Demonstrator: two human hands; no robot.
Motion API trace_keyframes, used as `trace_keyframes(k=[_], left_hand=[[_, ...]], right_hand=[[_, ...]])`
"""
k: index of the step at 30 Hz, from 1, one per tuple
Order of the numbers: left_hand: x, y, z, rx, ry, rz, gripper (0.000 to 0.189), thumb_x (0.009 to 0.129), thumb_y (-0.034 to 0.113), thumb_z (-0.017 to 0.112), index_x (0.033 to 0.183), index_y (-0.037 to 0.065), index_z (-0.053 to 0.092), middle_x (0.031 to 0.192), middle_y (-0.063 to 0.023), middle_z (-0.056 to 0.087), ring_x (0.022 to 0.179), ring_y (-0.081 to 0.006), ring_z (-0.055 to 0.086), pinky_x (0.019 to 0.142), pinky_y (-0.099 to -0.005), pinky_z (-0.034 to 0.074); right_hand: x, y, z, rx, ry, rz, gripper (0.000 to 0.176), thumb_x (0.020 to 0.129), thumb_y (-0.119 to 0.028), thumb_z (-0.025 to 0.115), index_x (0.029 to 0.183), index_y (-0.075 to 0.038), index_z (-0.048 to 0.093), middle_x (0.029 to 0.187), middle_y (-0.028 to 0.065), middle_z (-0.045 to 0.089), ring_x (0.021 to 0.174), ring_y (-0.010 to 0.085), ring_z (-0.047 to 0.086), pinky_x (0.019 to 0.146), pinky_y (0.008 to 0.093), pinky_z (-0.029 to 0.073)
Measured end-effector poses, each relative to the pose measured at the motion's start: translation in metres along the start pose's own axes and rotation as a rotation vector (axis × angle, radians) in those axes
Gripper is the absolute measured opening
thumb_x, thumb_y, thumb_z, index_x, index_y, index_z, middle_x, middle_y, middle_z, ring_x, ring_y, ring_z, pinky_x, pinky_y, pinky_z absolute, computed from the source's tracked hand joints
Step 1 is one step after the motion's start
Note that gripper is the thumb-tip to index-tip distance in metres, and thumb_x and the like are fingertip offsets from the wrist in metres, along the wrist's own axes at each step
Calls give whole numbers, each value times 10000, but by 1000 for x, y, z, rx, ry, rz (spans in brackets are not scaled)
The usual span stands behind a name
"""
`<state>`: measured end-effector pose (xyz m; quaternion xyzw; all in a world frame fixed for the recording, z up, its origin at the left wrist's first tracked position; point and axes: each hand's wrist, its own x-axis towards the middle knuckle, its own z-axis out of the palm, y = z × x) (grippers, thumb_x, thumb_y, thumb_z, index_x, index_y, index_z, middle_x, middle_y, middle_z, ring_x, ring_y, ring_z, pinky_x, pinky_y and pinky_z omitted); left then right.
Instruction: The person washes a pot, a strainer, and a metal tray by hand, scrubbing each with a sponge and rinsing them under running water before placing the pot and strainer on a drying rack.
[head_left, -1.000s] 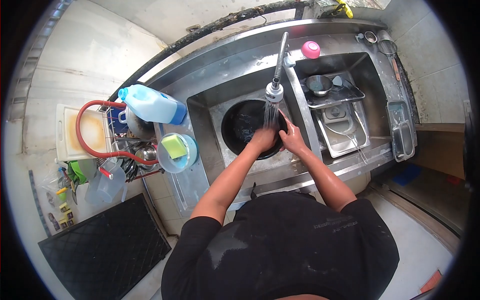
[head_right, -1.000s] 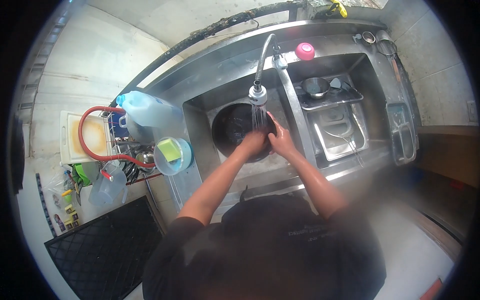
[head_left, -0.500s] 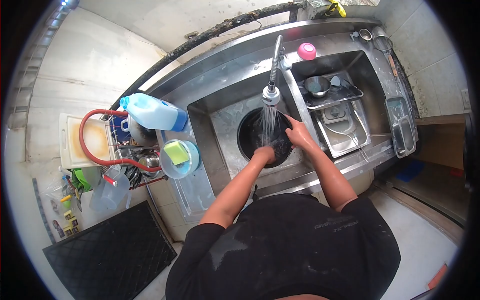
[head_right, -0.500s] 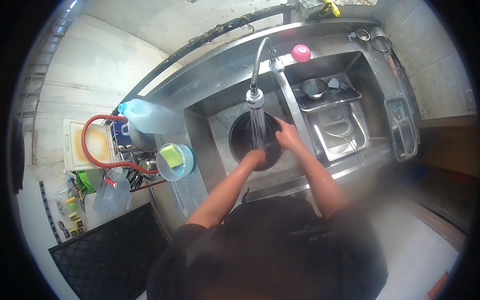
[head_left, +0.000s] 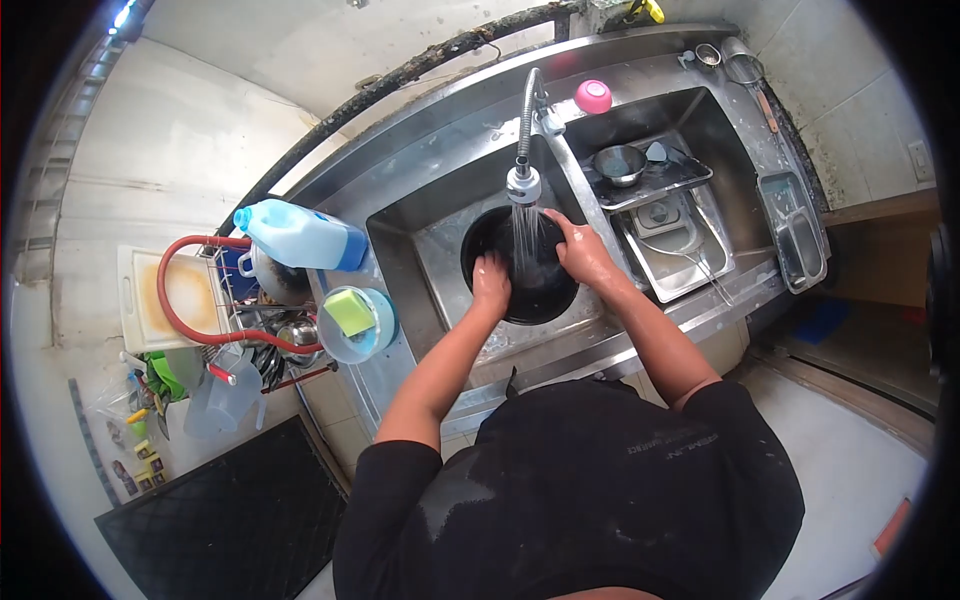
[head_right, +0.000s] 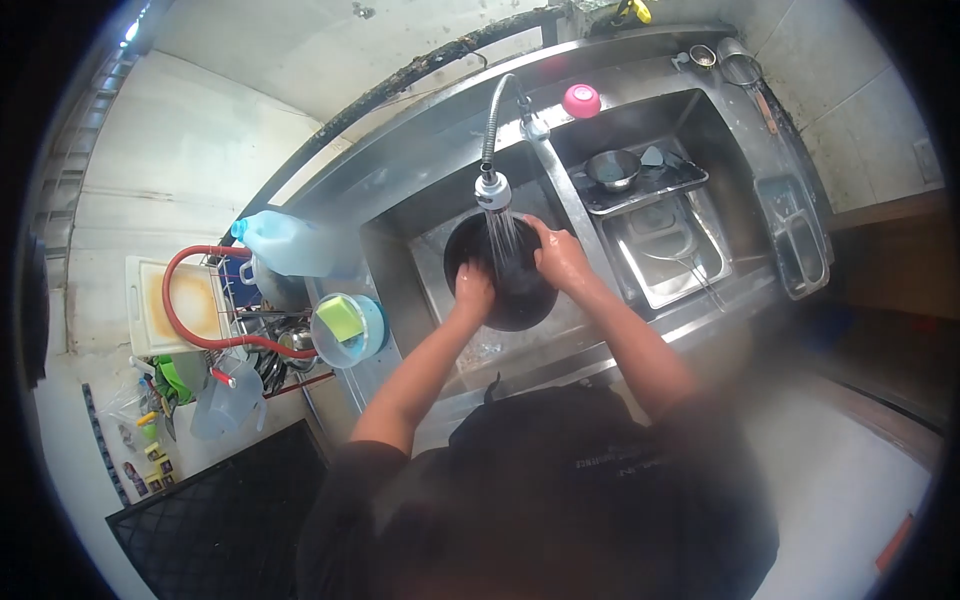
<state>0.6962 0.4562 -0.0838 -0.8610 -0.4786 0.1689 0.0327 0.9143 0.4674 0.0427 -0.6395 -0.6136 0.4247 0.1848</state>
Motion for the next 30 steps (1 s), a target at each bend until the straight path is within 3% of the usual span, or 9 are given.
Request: trace_keyframes(k=[3, 6, 10, 12, 17, 22, 25, 28, 30], left_hand=[[6, 21, 12, -712, -511, 116, 404, 888, 277, 521, 1215, 70, 634, 1302, -149, 592, 1213, -320, 554, 988, -429, 452], [11, 28, -13, -1415, -504, 272, 464, 877, 335, 534, 1247, 67, 612, 1292, -165, 602, 1222, -334, 552, 1012, -416, 449], [17, 9, -46, -501, -520, -14, 374, 857, 293, 589, 1157, 88, 677, 1191, -151, 661, 1129, -294, 623, 947, -395, 496], [27, -5, 14, -273, -171, -53, 263, 853, 320, 587, 896, 116, 747, 1055, -99, 682, 1049, -237, 634, 870, -407, 502], [39, -13, -32, 250, 114, 122, 263, 864, 222, 520, 993, 159, 740, 1026, -17, 642, 1147, -179, 485, 954, -372, 359], [42, -39, -42, 321, 168, 440, 362, 870, 247, 513, 1191, 146, 648, 1309, -16, 562, 1204, -196, 456, 984, -365, 343], [11, -18, -50, 227, 100, 35, 424, 860, 259, 504, 1253, 141, 613, 1349, -53, 534, 1274, -199, 405, 1040, -347, 315], [4, 14, -53, -230, -525, -70, 401, 890, 251, 516, 1248, 105, 623, 1370, -120, 520, 1206, -251, 514, 951, -367, 429], [-4, 24, -51, -390, -532, 40, 369, 913, 245, 493, 1221, 102, 638, 1381, -120, 515, 1167, -271, 559, 915, -404, 464]], right_hand=[[9, 19, 16, 43, 182, -227, 600, 796, 25, 503, 1383, -98, 476, 725, 223, 655, 494, 293, 641, 469, 391, 523], [-4, -2, 2, 139, 66, -61, 592, 801, 25, 501, 1381, -95, 478, 743, 220, 655, 509, 287, 646, 469, 392, 528], [-16, -10, 0, 133, 37, -11, 593, 815, 25, 486, 1395, -93, 459, 750, 224, 649, 494, 274, 640, 462, 379, 539], [-21, -15, -10, 142, 52, 13, 600, 812, 21, 491, 1401, -87, 449, 757, 225, 651, 494, 275, 640, 463, 378, 544], [-15, -11, -20, 141, 11, 52, 622, 783, 2, 543, 1395, -18, 431, 804, 253, 669, 536, 311, 667, 544, 412, 563], [-14, -17, -29, 26, -2, 3, 612, 789, 11, 544, 1391, -44, 443, 829, 251, 669, 613, 308, 690, 553, 410, 573], [-13, -27, -40, 128, 22, -34, 589, 807, 42, 499, 1379, -95, 473, 803, 234, 667, 571, 278, 677, 525, 392, 570], [-2, -20, -20, 155, 63, -58, 578, 802, 32, 496, 1369, -82, 488, 758, 214, 667, 478, 261, 629, 452, 371, 543], [-1, -17, -15, 180, 39, -60, 578, 801, 39, 495, 1367, -79, 489, 747, 215, 663, 474, 261, 629, 450, 373, 542]])
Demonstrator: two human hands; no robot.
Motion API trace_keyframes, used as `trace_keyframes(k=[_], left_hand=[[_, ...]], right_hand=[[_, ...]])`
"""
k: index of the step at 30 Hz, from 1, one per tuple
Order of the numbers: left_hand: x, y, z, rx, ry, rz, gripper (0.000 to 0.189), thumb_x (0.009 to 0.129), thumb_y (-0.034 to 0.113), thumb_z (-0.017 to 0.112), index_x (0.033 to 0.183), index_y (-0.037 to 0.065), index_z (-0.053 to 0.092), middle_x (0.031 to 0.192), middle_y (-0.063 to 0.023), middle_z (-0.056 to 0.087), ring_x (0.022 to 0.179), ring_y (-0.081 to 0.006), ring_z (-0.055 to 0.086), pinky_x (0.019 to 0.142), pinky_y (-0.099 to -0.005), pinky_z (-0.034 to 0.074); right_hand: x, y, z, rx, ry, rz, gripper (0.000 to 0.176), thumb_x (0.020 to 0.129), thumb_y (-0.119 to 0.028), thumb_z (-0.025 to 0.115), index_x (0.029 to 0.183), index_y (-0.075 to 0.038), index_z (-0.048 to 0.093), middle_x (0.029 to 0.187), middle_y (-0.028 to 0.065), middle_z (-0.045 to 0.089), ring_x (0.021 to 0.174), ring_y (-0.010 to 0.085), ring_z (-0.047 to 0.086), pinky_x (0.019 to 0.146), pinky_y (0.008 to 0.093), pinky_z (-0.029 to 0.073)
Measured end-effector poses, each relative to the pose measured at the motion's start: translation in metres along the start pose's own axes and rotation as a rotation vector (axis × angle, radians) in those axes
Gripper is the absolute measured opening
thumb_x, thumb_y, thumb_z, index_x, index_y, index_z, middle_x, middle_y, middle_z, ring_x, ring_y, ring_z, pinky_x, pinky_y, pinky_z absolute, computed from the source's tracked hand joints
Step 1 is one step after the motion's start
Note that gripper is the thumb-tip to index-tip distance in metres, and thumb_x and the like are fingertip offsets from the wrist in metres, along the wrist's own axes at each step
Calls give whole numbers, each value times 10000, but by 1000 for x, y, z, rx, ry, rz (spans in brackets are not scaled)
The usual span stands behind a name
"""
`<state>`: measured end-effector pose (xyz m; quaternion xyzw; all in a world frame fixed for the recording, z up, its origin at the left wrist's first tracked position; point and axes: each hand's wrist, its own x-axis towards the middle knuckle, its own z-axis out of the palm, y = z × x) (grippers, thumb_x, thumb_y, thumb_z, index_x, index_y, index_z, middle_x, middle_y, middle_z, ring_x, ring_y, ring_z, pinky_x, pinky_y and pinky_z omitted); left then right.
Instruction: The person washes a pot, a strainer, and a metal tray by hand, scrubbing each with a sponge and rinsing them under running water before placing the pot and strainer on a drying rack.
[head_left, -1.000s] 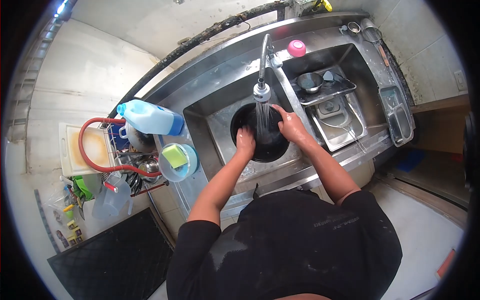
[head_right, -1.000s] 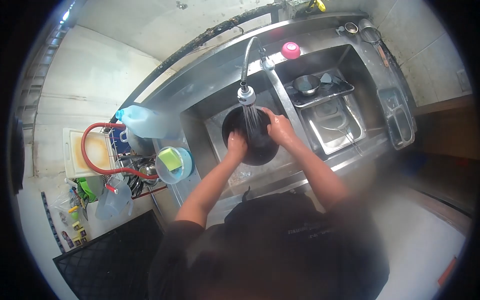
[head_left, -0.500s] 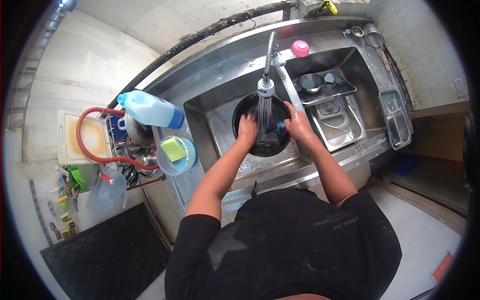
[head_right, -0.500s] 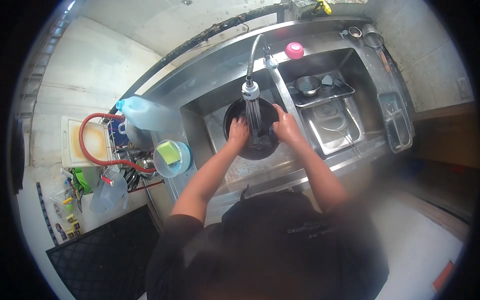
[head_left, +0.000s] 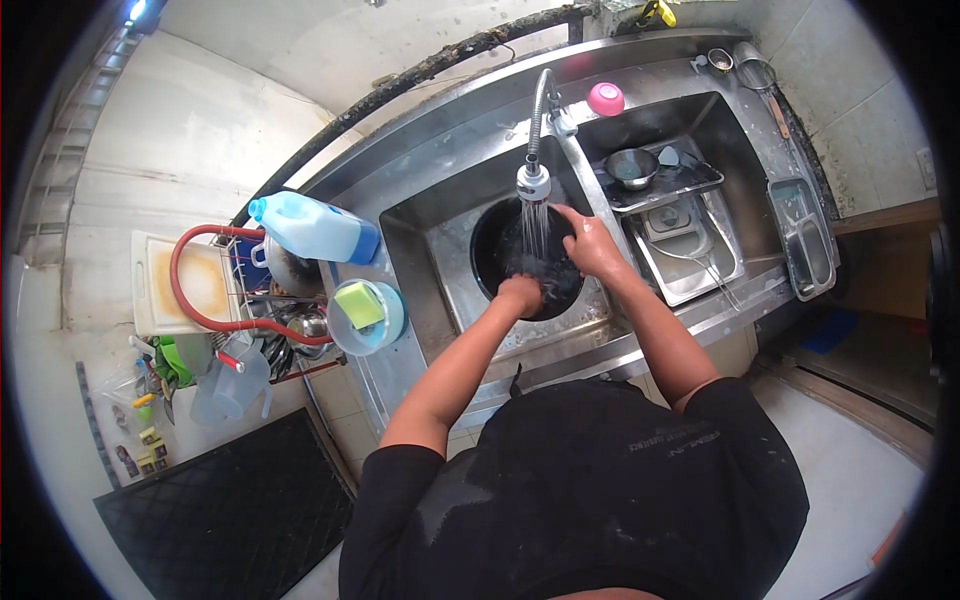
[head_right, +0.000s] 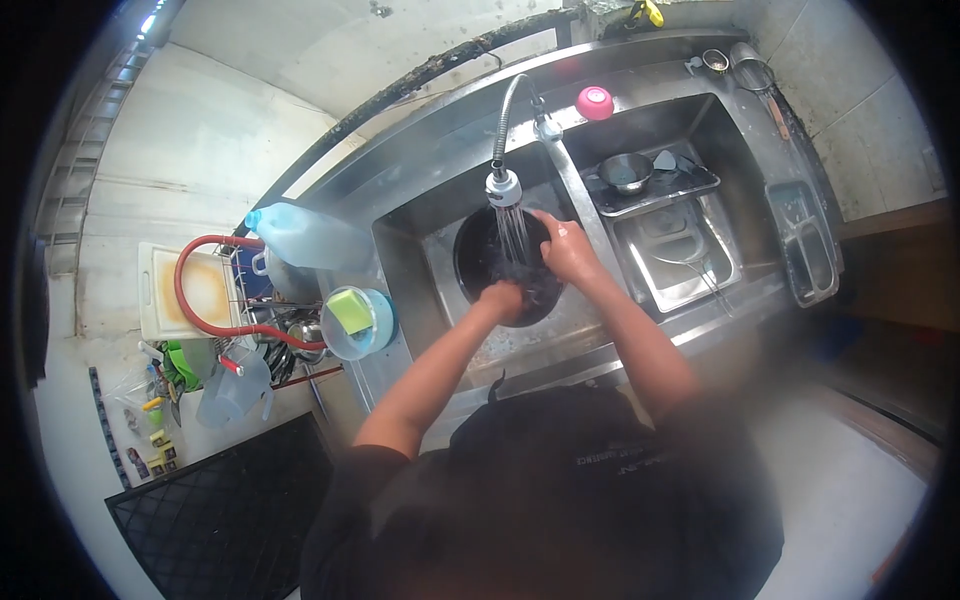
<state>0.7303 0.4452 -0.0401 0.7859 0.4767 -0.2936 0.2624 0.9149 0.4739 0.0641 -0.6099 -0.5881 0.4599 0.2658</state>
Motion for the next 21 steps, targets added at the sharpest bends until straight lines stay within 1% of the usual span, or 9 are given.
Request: trace_keyframes(k=[2, 6, 9, 11, 15, 17, 18, 20, 21], left_hand=[[-4, -3, 1, -3, -17, -10, 360, 910, 242, 491, 1211, 116, 643, 1374, -103, 522, 1238, -243, 505, 975, -401, 428], [31, -60, 27, 601, 629, 88, 371, 876, 215, 475, 1196, 134, 646, 1348, -46, 534, 1272, -199, 427, 972, -347, 357], [18, -54, 4, 701, 668, 129, 381, 879, 230, 476, 1202, 108, 637, 1354, -98, 534, 1343, -244, 389, 1040, -373, 345], [10, -25, 3, 353, 386, -155, 336, 865, 229, 497, 1133, 144, 680, 1300, -93, 568, 1216, -213, 470, 953, -333, 371], [19, 6, 24, 10, 272, -185, 261, 864, 224, 526, 1036, 115, 689, 1175, -140, 636, 1142, -272, 587, 869, -406, 485], [22, 13, 7, -395, 168, 247, 224, 849, 230, 549, 968, 108, 693, 1104, -179, 655, 1048, -275, 641, 834, -425, 517], [21, 16, -5, -401, 173, 248, 224, 849, 230, 549, 968, 108, 693, 1104, -179, 655, 1048, -275, 641, 834, -425, 517], [17, 17, -34, -177, 548, 256, 219, 855, 223, 553, 973, 117, 703, 1046, -181, 677, 998, -267, 661, 840, -415, 514], [18, 9, -50, 23, 471, 257, 219, 861, 209, 542, 977, 117, 703, 1008, -160, 690, 979, -271, 666, 835, -420, 515]], right_hand=[[-2, 13, 11, -13, -15, -47, 580, 801, 43, 494, 1368, -81, 486, 738, 214, 660, 477, 264, 633, 446, 373, 540], [-17, 10, 7, -19, -64, 14, 588, 801, 53, 493, 1373, -81, 476, 752, 211, 665, 483, 270, 638, 440, 373, 542], [-17, 23, 7, -27, -18, -32, 585, 806, 45, 500, 1378, -79, 478, 753, 214, 665, 475, 258, 637, 439, 371, 545], [-17, 15, -1, 39, -9, -3, 586, 807, 41, 504, 1380, -80, 480, 757, 212, 668, 475, 251, 637, 440, 368, 547], [-8, 13, -6, 106, -17, 46, 575, 811, 23, 508, 1379, -57, 484, 776, 199, 676, 481, 233, 637, 436, 355, 547], [-14, 21, -1, 99, -57, 100, 571, 811, 17, 507, 1378, -49, 483, 790, 195, 679, 489, 229, 639, 434, 353, 546], [-13, 31, 5, 129, -56, 84, 566, 811, 12, 511, 1374, -41, 483, 814, 193, 681, 506, 226, 645, 434, 354, 546], [-15, 32, 7, 147, -62, 55, 562, 811, 7, 515, 1371, -33, 484, 837, 191, 683, 523, 222, 651, 433, 355, 545], [-21, 27, 8, 157, -84, 91, 558, 815, -1, 524, 1371, -21, 477, 865, 199, 683, 556, 243, 669, 459, 359, 568]])
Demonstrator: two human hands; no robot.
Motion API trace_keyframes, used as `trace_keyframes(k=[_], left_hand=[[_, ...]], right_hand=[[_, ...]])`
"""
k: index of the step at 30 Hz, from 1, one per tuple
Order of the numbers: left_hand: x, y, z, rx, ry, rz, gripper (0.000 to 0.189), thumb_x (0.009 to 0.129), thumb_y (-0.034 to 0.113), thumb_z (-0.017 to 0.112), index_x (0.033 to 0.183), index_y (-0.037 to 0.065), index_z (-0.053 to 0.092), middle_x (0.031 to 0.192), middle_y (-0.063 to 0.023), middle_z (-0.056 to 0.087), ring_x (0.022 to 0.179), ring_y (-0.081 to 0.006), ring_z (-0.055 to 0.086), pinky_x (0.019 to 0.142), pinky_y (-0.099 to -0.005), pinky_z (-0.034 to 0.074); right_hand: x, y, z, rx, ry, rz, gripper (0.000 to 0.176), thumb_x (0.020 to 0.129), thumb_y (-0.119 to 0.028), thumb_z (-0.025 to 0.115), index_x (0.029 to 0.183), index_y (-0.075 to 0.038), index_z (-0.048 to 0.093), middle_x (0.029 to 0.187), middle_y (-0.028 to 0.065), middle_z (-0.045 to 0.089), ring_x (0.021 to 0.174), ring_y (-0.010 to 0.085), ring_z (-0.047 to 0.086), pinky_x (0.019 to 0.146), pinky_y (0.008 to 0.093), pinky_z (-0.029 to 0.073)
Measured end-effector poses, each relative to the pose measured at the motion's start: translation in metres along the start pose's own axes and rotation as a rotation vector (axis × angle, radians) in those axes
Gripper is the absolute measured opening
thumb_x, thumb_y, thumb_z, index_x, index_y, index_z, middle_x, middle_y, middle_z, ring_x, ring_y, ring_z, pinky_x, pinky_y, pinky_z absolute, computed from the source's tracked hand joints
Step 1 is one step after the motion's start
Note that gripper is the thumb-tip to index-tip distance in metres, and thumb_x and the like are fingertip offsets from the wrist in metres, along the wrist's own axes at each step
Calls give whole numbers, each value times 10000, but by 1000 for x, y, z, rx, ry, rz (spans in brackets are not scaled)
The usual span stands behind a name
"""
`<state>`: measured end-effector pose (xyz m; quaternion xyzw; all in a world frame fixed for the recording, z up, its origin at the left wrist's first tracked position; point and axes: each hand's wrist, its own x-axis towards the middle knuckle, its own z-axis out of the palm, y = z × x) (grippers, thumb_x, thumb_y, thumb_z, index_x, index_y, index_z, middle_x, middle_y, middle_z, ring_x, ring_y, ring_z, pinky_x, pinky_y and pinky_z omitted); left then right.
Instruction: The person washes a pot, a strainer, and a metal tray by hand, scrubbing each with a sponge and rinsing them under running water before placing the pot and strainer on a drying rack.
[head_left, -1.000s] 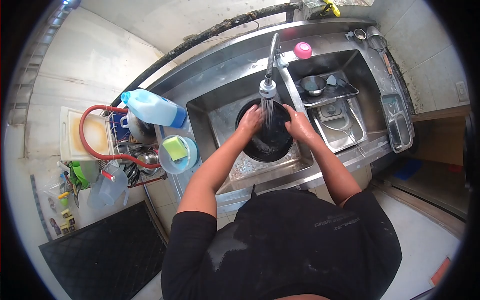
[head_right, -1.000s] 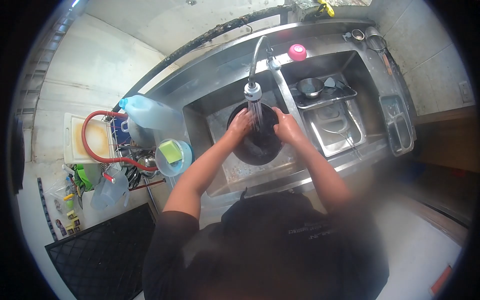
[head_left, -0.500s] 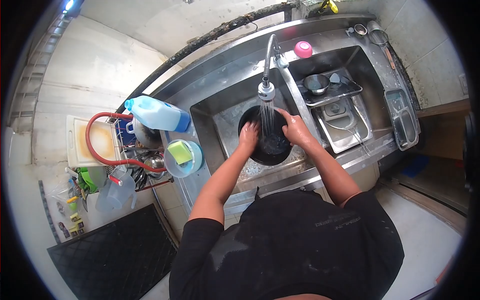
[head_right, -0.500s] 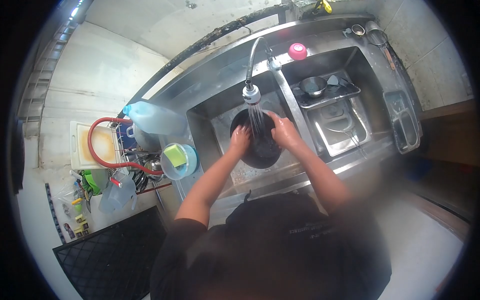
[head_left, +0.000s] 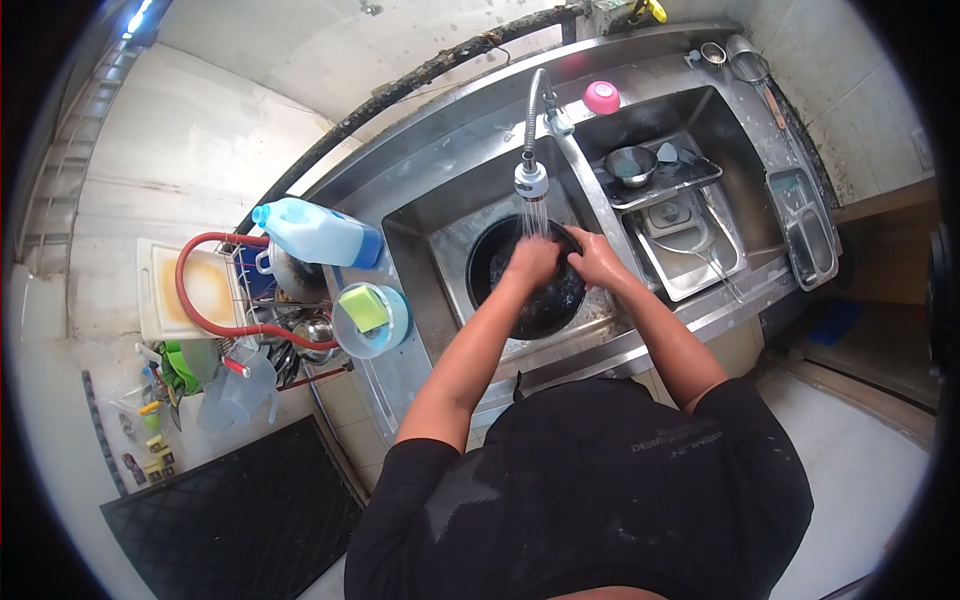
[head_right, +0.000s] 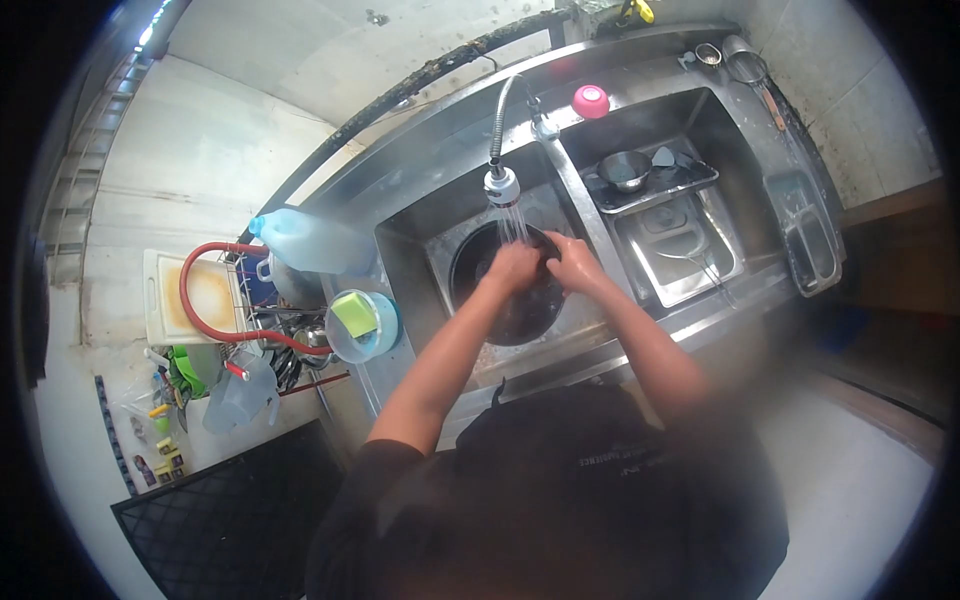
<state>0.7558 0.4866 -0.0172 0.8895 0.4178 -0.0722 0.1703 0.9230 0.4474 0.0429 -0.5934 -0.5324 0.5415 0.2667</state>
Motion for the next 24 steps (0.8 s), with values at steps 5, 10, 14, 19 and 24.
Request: trace_keyframes(k=[5, 10, 14, 19, 24], left_hand=[[-28, -71, 55, 498, 382, 92, 259, 866, 194, 497, 995, 104, 703, 1181, -126, 639, 1173, -237, 545, 983, -388, 401], [-60, -2, 35, 27, -248, -486, 380, 853, 232, 537, 1140, -1, 626, 1316, -204, 526, 1240, -361, 491, 990, -412, 428], [-48, 1, 57, -490, -103, -492, 520, 839, 233, 576, 1229, -100, 489, 1328, -288, 474, 1170, -494, 520, 982, -501, 461], [-5, -34, 59, -707, 616, -821, 532, 818, 199, 605, 1219, -107, 436, 1236, -390, 478, 1103, -481, 562, 971, -509, 449], [10, -14, 52, -759, 366, -451, 315, 954, 157, 367, 996, -31, 616, 1041, -271, 640, 978, -413, 627, 857, -466, 497]], right_hand=[[-16, -2, 1, 39, 70, 70, 566, 800, 5, 507, 1365, -26, 484, 869, 193, 682, 599, 256, 684, 472, 355, 584], [-8, -4, 0, 86, 89, 15, 587, 793, 7, 494, 1377, -47, 478, 900, 186, 687, 575, 240, 671, 448, 346, 575], [-7, -8, 8, 81, 97, -21, 586, 794, 6, 494, 1378, -47, 478, 937, 190, 688, 561, 227, 661, 425, 340, 565], [-22, -5, 21, 55, 89, -51, 575, 802, 8, 497, 1374, -46, 475, 866, 200, 688, 556, 262, 672, 422, 355, 562], [-14, 15, 39, -117, 187, -293, 613, 801, 30, 521, 1401, -66, 444, 857, 229, 690, 560, 295, 683, 455, 371, 573]])
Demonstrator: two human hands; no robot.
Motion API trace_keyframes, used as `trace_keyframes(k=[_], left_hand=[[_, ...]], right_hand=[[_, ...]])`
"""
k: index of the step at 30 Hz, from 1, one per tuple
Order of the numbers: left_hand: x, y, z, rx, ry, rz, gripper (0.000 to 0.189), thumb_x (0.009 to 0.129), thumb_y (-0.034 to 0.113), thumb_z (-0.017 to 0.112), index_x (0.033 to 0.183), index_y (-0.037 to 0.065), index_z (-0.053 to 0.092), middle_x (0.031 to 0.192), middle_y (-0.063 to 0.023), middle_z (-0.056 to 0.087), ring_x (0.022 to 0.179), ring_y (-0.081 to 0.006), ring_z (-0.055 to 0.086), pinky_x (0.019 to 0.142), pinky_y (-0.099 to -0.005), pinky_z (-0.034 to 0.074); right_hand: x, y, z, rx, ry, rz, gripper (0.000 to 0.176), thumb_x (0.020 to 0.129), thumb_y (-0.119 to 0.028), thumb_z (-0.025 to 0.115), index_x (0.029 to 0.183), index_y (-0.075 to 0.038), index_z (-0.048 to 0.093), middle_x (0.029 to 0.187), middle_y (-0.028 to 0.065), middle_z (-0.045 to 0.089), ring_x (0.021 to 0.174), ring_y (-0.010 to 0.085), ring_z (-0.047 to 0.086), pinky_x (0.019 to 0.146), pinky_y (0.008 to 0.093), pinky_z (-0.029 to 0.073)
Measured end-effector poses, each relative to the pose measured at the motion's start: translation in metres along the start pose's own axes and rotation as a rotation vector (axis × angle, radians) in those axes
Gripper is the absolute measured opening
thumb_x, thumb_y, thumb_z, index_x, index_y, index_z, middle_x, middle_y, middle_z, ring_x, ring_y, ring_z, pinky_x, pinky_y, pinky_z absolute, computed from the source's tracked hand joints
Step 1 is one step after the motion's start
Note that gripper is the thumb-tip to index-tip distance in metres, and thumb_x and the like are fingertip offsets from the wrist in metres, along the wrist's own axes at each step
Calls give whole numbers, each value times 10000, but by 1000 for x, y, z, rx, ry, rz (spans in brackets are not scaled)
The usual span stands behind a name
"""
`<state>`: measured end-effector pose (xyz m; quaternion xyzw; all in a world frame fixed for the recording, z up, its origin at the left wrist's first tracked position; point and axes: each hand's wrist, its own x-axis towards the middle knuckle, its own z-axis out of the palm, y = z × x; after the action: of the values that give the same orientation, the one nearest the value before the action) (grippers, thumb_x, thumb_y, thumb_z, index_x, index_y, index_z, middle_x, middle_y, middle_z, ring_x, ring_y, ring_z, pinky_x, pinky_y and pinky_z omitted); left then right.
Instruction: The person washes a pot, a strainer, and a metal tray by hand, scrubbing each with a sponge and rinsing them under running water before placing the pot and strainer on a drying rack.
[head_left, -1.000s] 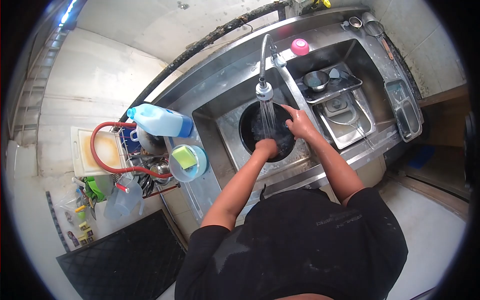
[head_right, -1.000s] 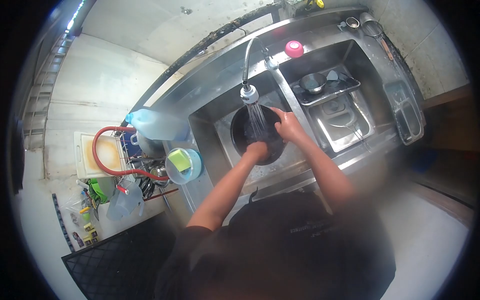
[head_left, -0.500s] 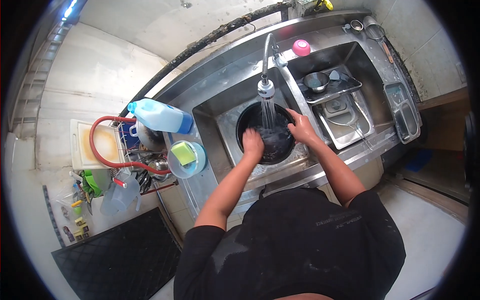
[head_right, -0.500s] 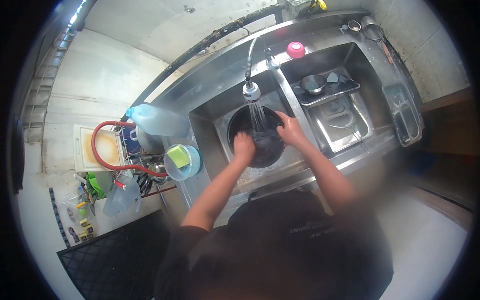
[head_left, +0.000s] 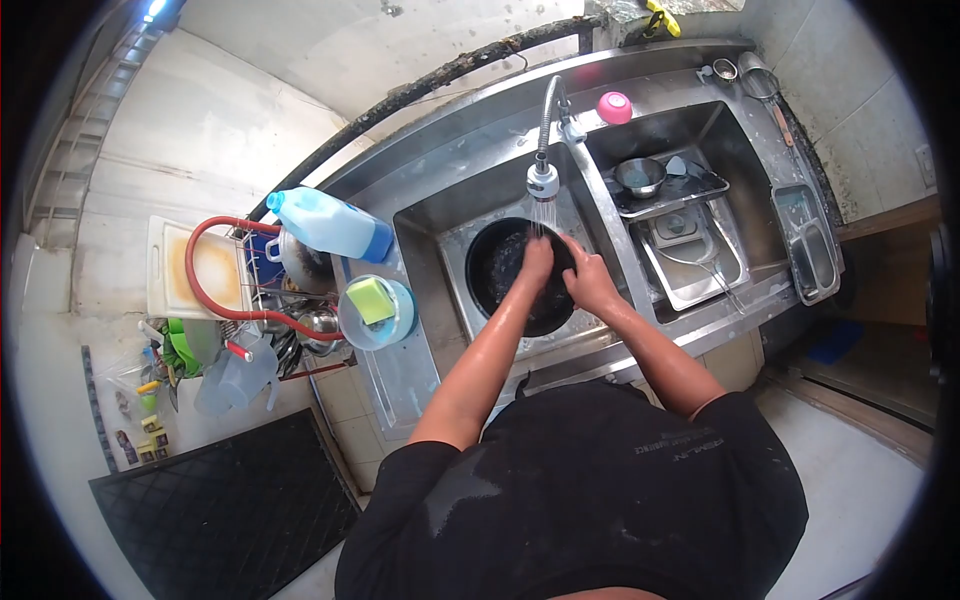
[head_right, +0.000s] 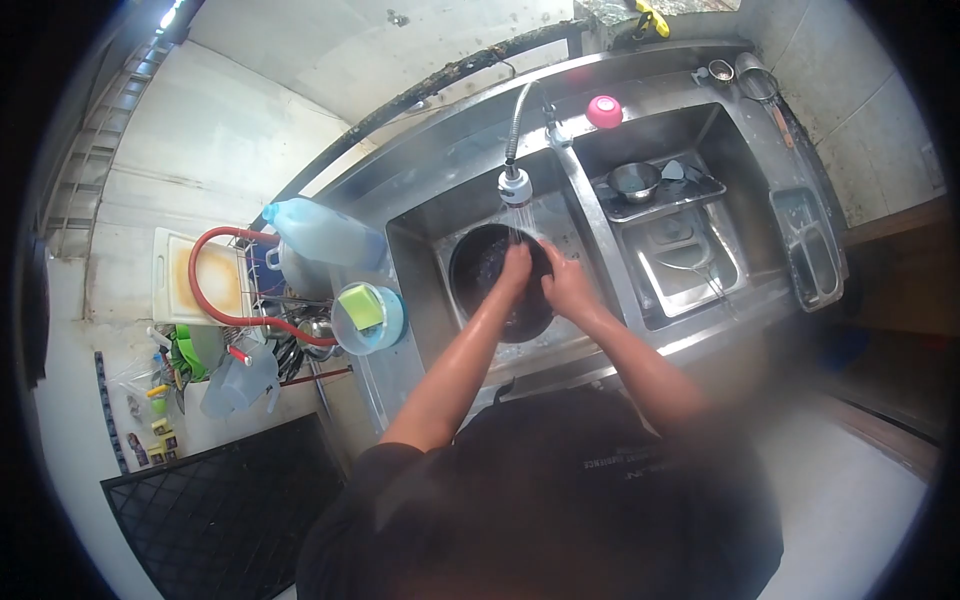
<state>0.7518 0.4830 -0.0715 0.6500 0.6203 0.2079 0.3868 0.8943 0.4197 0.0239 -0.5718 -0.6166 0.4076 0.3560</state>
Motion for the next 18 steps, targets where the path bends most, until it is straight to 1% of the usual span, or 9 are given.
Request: trace_keyframes(k=[1, 4, 6, 7, 9, 11, 12, 14, 18], left_hand=[[-23, 32, -2, -666, 54, -164, 387, 1003, 248, 352, 1127, -29, 594, 1060, -250, 646, 958, -399, 639, 843, -436, 509], [-50, 56, -21, -974, -329, -481, 466, 1026, 350, 350, 1237, -13, 553, 1180, -222, 613, 1085, -376, 592, 922, -420, 472], [-49, 1, 3, -72, -492, 244, 507, 1021, 417, 357, 1308, 36, 528, 1339, -193, 529, 1215, -342, 514, 996, -431, 405], [-56, 22, -13, -72, -493, 245, 507, 1021, 417, 357, 1308, 36, 528, 1339, -193, 529, 1215, -342, 514, 996, -431, 405], [-69, 55, -52, 768, -586, -101, 523, 996, 408, 391, 1331, 28, 522, 1419, -181, 459, 1324, -317, 412, 1062, -451, 337], [-50, -4, -44, 1020, -250, -84, 601, 945, 413, 448, 1357, -22, 486, 1430, -174, 449, 1381, -332, 344, 1095, -468, 310], [-48, -23, -37, 1017, -248, -90, 601, 945, 413, 448, 1357, -22, 486, 1430, -174, 449, 1381, -332, 344, 1095, -468, 310], [-41, -41, -28, 1153, 120, 101, 619, 891, 375, 503, 1338, -52, 487, 1423, -175, 449, 1403, -343, 298, 1093, -466, 328], [-38, -22, -18, 722, 56, 95, 494, 881, 235, 503, 1330, 28, 511, 1377, -153, 490, 1333, -311, 389, 1048, -469, 369]], right_hand=[[4, 7, 3, -90, 78, -173, 619, 797, 37, 520, 1402, -68, 445, 864, 238, 690, 566, 295, 686, 466, 370, 577], [13, -17, -18, 131, -8, 74, 599, 783, 35, 485, 1376, -46, 485, 878, 230, 689, 511, 244, 658, 468, 348, 574], [14, -11, -24, 133, -3, 143, 593, 781, 35, 480, 1368, -41, 496, 880, 219, 689, 491, 228, 645, 462, 340, 571], [15, -8, -24, 201, 64, 105, 586, 779, 34, 480, 1359, -41, 512, 869, 203, 690, 472, 213, 631, 445, 336, 559], [15, -8, -27, 269, 129, 67, 580, 777, 32, 480, 1350, -40, 528, 858, 187, 690, 453, 198, 616, 427, 333, 547], [11, -15, -34, 261, 59, 143, 591, 774, 17, 493, 1359, -67, 522, 1210, 281, 610, 669, 297, 702, 515, 342, 579], [15, -1, -26, 260, 52, 142, 591, 774, 17, 493, 1359, -67, 522, 1210, 281, 610, 669, 297, 702, 515, 342, 579], [31, 39, -7, -146, 295, -459, 599, 770, 21, 504, 1362, -76, 522, 1325, 295, 527, 666, 309, 703, 519, 324, 579], [17, -28, -24, 76, -5, -17, 604, 763, 8, 533, 1355, -113, 537, 1333, 343, 472, 937, 403, 662, 826, 429, 543]])
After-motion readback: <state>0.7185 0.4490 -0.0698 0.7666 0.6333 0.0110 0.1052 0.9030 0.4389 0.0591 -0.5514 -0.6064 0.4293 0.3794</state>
